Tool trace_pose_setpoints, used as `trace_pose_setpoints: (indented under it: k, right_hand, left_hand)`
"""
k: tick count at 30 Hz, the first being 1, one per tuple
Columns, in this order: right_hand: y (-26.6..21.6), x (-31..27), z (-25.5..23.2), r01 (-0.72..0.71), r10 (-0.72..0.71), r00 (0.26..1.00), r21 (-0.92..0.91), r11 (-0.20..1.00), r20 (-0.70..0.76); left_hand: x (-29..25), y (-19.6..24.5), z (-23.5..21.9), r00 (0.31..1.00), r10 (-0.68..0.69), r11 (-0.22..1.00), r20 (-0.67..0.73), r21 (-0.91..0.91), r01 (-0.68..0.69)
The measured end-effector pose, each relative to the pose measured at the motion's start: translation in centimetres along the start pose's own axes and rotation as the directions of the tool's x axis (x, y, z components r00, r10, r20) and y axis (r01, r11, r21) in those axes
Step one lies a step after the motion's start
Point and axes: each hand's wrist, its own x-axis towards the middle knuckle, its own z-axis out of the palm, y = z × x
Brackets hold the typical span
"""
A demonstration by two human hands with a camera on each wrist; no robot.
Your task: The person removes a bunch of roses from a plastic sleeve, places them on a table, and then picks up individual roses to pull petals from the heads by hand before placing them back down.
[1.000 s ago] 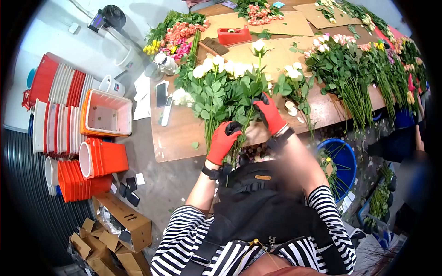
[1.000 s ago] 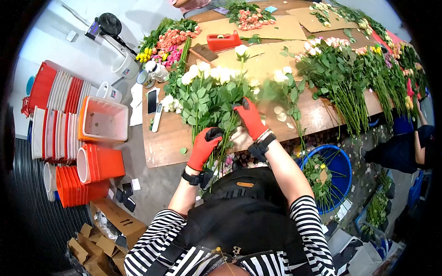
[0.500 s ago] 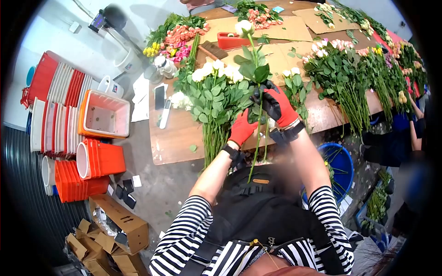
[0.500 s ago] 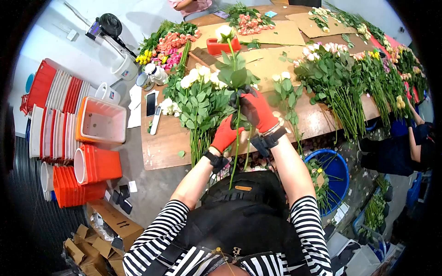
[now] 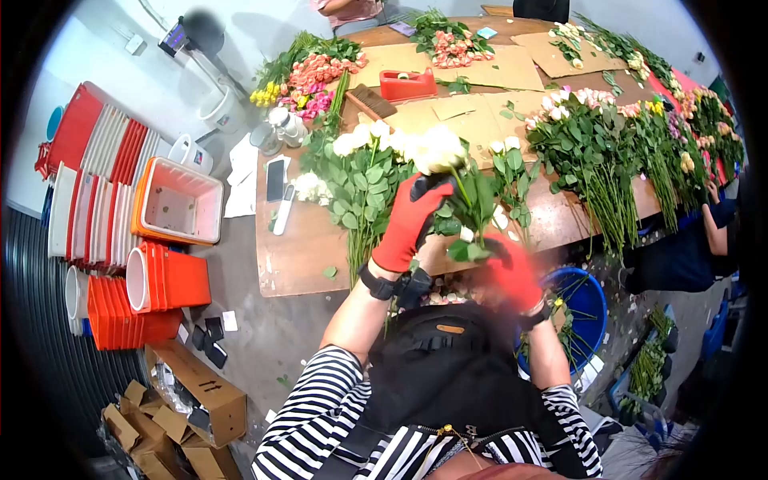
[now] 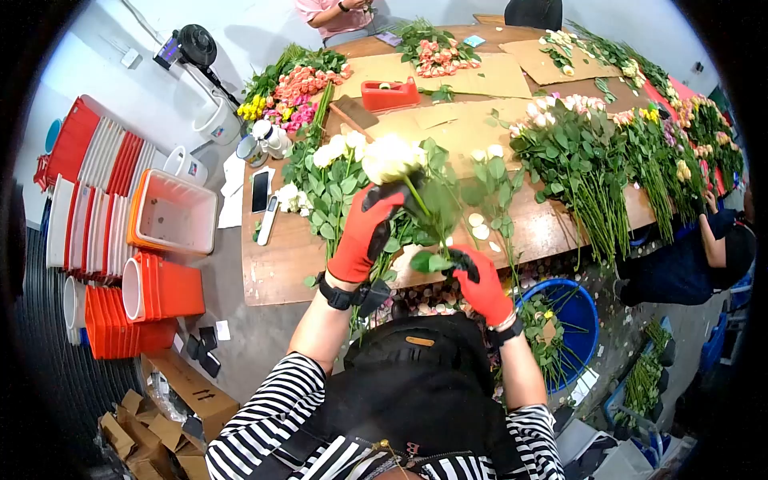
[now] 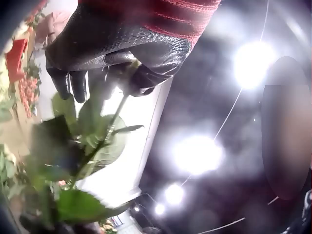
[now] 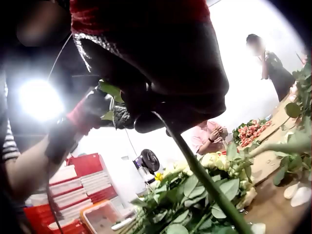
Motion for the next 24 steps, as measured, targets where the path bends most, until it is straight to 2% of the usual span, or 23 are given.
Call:
trace_pose_setpoints:
  k: [1,3,4,6,8,11,13,14,17,18,21,22,23,24]
  right_hand:
    - [1.3,-1.6,0.6,0.046,-0.051,0.997,-0.095,0.994,-0.054]
    - [1.4,-3.7,1.2,-0.014,0.009,0.997,-0.064,0.998,-0.08]
    - [2.3,-4.5,1.5,0.062,-0.075,0.99,-0.11,0.992,-0.116]
    - [3.5,-5.8,1.5,0.109,-0.14,0.986,-0.293,0.95,-0.087]
    - [5.2,-7.3,1.3,0.088,-0.112,0.993,-0.38,0.921,-0.042]
    - [7.3,-9.0,0.7,0.115,-0.11,0.993,-0.509,0.853,0.04]
    - [8.9,-10.0,0.4,0.118,-0.082,0.993,-0.549,0.827,0.09]
    - [10.5,-10.4,0.3,0.09,-0.036,0.993,-0.515,0.852,0.114]
    - [8.2,-9.4,-0.1,-0.043,0.07,0.994,-0.296,0.954,0.083]
    - [7.3,-8.9,0.2,-0.116,0.116,0.993,-0.135,0.984,-0.008]
    - [-2.5,-4.6,-0.4,-0.024,0.008,0.962,-0.053,0.998,-0.274]
    - [-4.7,-4.0,-1.0,0.029,-0.063,0.935,-0.102,0.994,-0.348]
    - [-6.4,-3.7,-1.4,0.073,-0.133,0.898,-0.155,0.985,-0.42]
    - [-9.0,-3.3,-2.0,0.131,-0.269,0.867,-0.331,0.935,-0.419]
  left_hand:
    - [-1.2,0.4,1.2,0.999,0.018,0.989,0.044,-0.147,-0.012]
    - [-2.8,-1.9,1.0,0.994,0.101,0.987,0.039,0.119,-0.105]
    - [-3.6,-3.1,0.9,0.989,0.142,0.958,0.037,0.248,-0.147]
    - [-4.7,-2.5,2.0,1.0,-0.023,0.956,-0.016,0.292,0.026]
    - [-5.6,-1.8,3.1,0.976,-0.217,0.958,-0.032,0.186,0.219]
    - [-6.8,-2.6,3.7,0.963,-0.267,0.964,0.035,0.022,0.266]
    - [-6.8,-0.3,4.8,0.905,-0.421,0.9,0.06,-0.095,0.425]
    - [-7.4,-2.3,4.7,0.957,-0.29,0.951,0.025,-0.109,0.291]
    - [-7.5,-3.1,4.1,0.974,-0.22,0.975,0.05,-0.008,0.22]
    - [-7.9,-3.5,4.4,0.996,-0.087,0.995,-0.037,0.053,0.089]
    - [-7.7,-3.2,5.3,0.994,-0.059,0.997,-0.091,0.045,0.063]
    - [-7.5,-5.1,4.8,0.989,0.074,0.988,-0.126,0.142,-0.056]
    - [-7.5,-5.3,4.8,0.98,0.172,0.955,-0.1,0.262,-0.141]
    - [-7.3,-5.5,4.9,0.963,0.264,0.9,-0.056,0.374,-0.226]
